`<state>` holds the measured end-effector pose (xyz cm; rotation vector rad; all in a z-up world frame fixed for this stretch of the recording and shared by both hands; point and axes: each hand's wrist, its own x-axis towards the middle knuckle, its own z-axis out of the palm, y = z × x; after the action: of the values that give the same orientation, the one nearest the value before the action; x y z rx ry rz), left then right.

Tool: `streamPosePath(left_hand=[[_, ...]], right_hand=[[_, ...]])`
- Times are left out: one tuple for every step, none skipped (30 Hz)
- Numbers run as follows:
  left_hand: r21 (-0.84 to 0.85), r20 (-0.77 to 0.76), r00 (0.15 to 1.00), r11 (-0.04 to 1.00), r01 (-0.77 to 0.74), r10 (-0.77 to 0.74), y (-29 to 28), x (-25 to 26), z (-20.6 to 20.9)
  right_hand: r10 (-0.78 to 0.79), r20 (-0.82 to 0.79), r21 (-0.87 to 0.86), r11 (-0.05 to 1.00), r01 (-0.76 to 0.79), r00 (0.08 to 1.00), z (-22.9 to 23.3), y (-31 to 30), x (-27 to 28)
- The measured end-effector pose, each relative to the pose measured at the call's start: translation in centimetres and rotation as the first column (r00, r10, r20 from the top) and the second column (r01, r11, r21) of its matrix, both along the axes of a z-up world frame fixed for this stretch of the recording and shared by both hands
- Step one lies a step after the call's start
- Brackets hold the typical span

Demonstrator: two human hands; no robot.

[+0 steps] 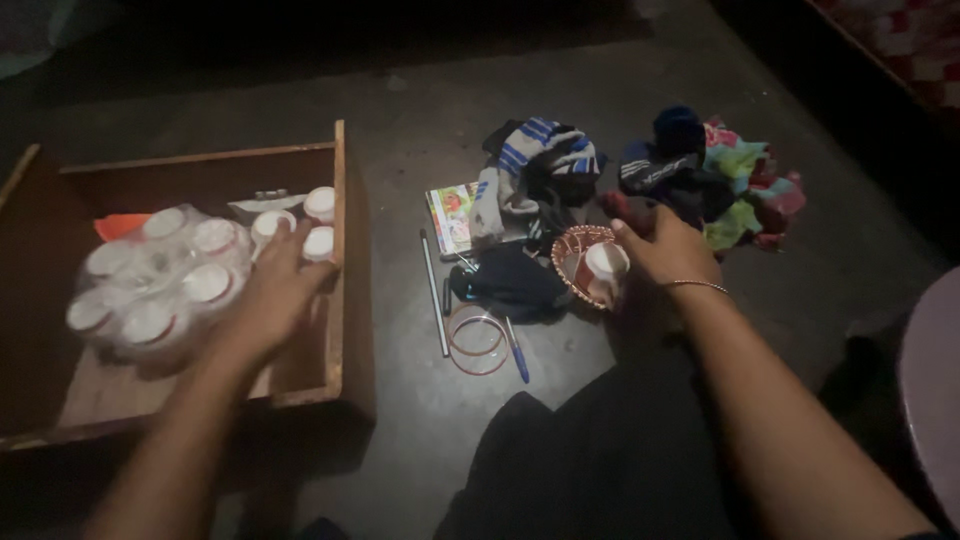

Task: The person sits on the floor and removes various items from a wooden drawer, including a notebook, pens, jewelry, socks, and small bottles. They place each item on the floor beside the drawer, organizing them into separate piles.

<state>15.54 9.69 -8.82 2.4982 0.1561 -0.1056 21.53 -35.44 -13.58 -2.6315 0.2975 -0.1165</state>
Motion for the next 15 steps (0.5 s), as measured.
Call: streamPosePath(left_hand=[[-0.026, -0.023, 1.000, 1.000, 0.001, -0.001, 0.9, 0.7, -0.2], [-0.050, -0.048, 0.999, 0.999, 0.002, -0.004, 1.6, 1.1, -0.7], [-0.050, 0.006, 0.999, 0.998, 0.041, -0.040, 2.1, 1.5, -1.4], [-0.047, 0.059, 0.995, 0.996, 0.079, -0.076, 2.8, 2.0, -2.0], [-0.041, 0.112, 0.987, 0.992, 0.117, -0.111, 3.4, 2.5, -2.7], [0.014, 0.107, 0.985, 0.991, 0.135, -0.136, 3.8, 3.0, -3.5], [0.069, 0.100, 0.982, 0.986, 0.155, -0.161, 4.2, 3.4, -4.2], [0.123, 0.085, 0.979, 0.977, 0.173, -0.185, 4.5, 3.5, -5.0], [0.141, 0.058, 0.978, 0.972, 0.189, -0.199, 4.7, 3.5, -5.6], [0.162, 0.038, 0.976, 0.965, 0.204, -0.213, 4.7, 3.7, -6.0], [0.181, 0.017, 0.974, 0.959, 0.220, -0.226, 4.7, 3.9, -6.3], [0.188, -0.007, 0.976, 0.958, 0.216, -0.218, 4.5, 4.0, -6.3], [0.194, -0.030, 0.977, 0.958, 0.212, -0.210, 4.2, 4.1, -6.1], [0.200, -0.056, 0.977, 0.957, 0.211, -0.203, 4.0, 4.0, -5.7], [0.186, -0.052, 0.976, 0.959, 0.216, -0.210, 3.8, 3.6, -5.2]], right_hand=[[-0.015, -0.026, -0.005, 1.000, 0.015, 1.000, 0.3, 0.2, -0.1], [-0.031, -0.054, -0.008, 0.999, 0.031, 0.998, 0.5, 0.6, -0.2], [-0.047, -0.081, -0.012, 0.999, 0.046, 0.996, 0.8, 0.9, -0.4], [-0.042, -0.079, -0.027, 0.999, 0.040, 0.996, 1.0, 1.2, -0.4], [-0.037, -0.076, -0.043, 0.999, 0.033, 0.996, 1.2, 1.5, -0.3], [-0.031, -0.075, -0.058, 0.998, 0.027, 0.997, 1.3, 1.7, -0.2], [-0.010, -0.068, -0.036, 0.999, 0.007, 0.998, 1.4, 1.9, 0.1], [0.013, -0.067, -0.015, 1.000, -0.014, 0.998, 1.5, 1.9, 0.2], [0.035, -0.066, 0.008, 0.999, -0.035, 0.997, 1.5, 1.9, 0.3], [0.017, -0.080, 0.042, 0.999, -0.013, 0.997, 1.5, 2.0, 0.6], [-0.002, -0.094, 0.076, 0.997, 0.009, 0.996, 1.4, 1.9, 0.9], [-0.018, -0.111, 0.110, 0.993, 0.030, 0.994, 1.3, 2.0, 1.2], [-0.008, -0.109, 0.136, 0.990, 0.023, 0.994, 1.3, 2.0, 1.4], [0.000, -0.111, 0.163, 0.986, 0.018, 0.994, 1.3, 1.8, 1.4], [0.008, -0.112, 0.189, 0.982, 0.013, 0.994, 1.2, 1.8, 1.3]])
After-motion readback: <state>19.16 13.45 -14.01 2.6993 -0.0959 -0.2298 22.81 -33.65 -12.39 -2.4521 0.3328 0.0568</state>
